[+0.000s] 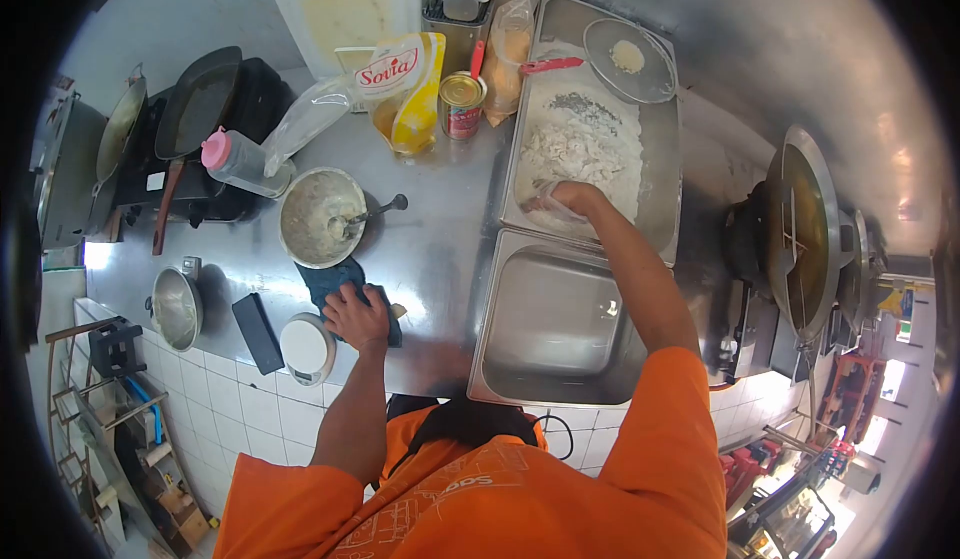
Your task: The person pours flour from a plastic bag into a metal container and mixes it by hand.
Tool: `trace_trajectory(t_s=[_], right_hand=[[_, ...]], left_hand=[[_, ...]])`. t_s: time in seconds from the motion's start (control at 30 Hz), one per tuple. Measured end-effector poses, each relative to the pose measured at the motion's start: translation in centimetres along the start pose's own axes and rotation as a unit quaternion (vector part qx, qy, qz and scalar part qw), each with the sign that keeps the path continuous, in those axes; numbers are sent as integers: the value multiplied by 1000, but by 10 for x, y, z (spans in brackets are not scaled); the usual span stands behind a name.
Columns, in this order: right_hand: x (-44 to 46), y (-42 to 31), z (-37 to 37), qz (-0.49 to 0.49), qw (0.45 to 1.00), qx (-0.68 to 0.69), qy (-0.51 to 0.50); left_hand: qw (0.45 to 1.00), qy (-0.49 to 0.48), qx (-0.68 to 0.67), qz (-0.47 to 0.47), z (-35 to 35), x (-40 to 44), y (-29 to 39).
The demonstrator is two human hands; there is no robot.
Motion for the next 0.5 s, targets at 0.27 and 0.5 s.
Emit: trace_trajectory(t_s=[0.27, 0.5], right_hand=[[-29, -12, -91, -60, 980, 104, 159], [16, -57, -61, -28, 826, -538, 167]], left_hand=[[999, 26, 20, 10, 3, 0, -2], [999, 30, 12, 8, 0, -2, 0]])
Point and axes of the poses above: each hand's wrist, its own x-axis towards the middle knuckle, its own z-axis out of the palm, y = z × x, the point moved 6 cm from there along x, towards the middle knuckle, and after that the axes turned 2 degrees about -x, right-handed, at the moved point
